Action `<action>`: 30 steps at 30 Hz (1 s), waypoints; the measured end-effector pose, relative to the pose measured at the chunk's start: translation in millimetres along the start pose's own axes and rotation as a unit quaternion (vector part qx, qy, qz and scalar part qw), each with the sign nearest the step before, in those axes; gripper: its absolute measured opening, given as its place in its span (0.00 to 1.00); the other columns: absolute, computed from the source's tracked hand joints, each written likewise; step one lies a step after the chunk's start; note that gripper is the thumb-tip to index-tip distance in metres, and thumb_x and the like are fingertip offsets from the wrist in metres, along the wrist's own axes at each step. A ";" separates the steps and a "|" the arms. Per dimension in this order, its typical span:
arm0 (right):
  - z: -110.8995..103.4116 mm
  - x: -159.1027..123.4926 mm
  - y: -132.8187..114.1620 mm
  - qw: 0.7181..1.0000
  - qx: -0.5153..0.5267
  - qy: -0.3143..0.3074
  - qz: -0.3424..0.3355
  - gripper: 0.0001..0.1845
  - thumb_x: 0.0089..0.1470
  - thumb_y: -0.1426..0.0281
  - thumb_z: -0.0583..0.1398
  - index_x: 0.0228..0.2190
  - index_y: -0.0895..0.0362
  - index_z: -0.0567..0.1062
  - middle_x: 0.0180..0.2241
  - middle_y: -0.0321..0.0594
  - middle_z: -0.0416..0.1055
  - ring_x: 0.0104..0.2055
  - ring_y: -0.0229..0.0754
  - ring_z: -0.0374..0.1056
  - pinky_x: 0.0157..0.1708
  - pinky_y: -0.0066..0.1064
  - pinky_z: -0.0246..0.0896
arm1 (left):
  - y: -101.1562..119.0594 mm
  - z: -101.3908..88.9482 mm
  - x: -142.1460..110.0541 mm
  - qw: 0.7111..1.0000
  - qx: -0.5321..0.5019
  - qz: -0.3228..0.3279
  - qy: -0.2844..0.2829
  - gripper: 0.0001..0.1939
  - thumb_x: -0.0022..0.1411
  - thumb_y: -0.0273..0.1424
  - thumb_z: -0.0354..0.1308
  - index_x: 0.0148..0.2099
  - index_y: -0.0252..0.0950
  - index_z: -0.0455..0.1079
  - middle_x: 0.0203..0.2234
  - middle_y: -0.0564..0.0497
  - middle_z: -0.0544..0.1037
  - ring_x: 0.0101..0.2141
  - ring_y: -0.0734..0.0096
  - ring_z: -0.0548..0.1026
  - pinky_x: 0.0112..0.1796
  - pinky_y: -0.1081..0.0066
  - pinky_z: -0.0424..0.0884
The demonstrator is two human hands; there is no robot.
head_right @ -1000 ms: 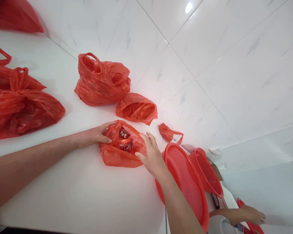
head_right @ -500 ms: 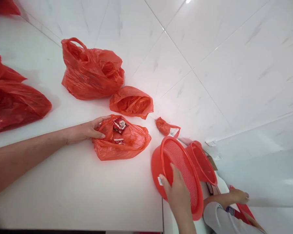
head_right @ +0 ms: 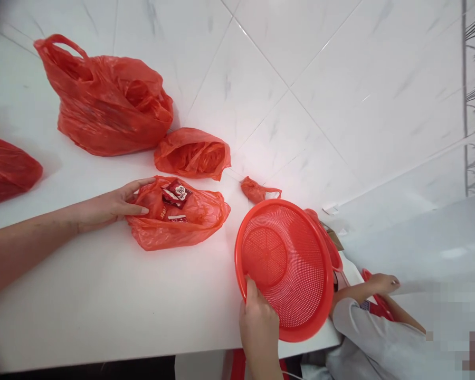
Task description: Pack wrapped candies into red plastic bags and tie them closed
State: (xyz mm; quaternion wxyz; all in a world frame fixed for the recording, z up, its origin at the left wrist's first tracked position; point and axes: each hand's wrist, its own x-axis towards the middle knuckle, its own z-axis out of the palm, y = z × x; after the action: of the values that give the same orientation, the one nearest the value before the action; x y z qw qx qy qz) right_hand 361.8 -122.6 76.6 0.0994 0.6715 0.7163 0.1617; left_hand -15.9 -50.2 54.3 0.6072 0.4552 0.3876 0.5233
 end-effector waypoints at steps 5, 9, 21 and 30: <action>-8.9 9.7 0.6 0.999 0.001 -0.040 0.018 0.23 0.59 0.75 0.45 0.54 0.60 0.63 0.30 0.46 0.76 0.33 0.48 0.74 0.29 0.32 0.62 | 0.3 -4.1 0.9 0.999 -0.023 -0.004 -0.022 0.44 0.45 0.35 0.69 0.62 0.53 0.54 0.57 0.51 0.67 0.54 0.52 0.68 0.49 0.60 0.72; -14.5 5.8 -8.2 0.998 0.017 -0.053 -0.004 0.23 0.61 0.65 0.48 0.54 0.60 0.64 0.34 0.49 0.76 0.38 0.51 0.74 0.33 0.35 0.63 | 1.6 -4.0 0.3 0.999 -0.030 -0.014 -0.019 0.45 0.45 0.35 0.69 0.63 0.53 0.53 0.56 0.51 0.68 0.54 0.52 0.69 0.49 0.60 0.72; -33.8 34.3 30.6 0.968 0.232 -0.089 0.020 0.31 0.59 0.51 0.44 0.43 0.60 0.74 0.36 0.49 0.76 0.39 0.51 0.72 0.37 0.38 0.64 | -2.6 -5.9 2.0 0.999 -0.026 -0.005 -0.023 0.44 0.47 0.34 0.68 0.64 0.52 0.52 0.57 0.50 0.67 0.55 0.52 0.67 0.50 0.59 0.71; -42.4 58.8 68.6 0.916 0.385 -0.105 0.053 0.29 0.55 0.50 0.49 0.48 0.54 0.73 0.52 0.46 0.70 0.54 0.48 0.65 0.51 0.41 0.62 | -4.7 -6.9 2.7 0.999 -0.034 0.000 -0.032 0.45 0.49 0.33 0.67 0.65 0.50 0.50 0.56 0.48 0.68 0.54 0.53 0.68 0.49 0.61 0.71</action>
State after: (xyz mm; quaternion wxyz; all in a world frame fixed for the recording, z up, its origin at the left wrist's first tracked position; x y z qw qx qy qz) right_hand 405.8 -65.2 145.4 -0.1006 0.7079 0.6721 -0.1925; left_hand -20.7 -46.8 47.9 0.6341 0.4507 0.3502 0.5217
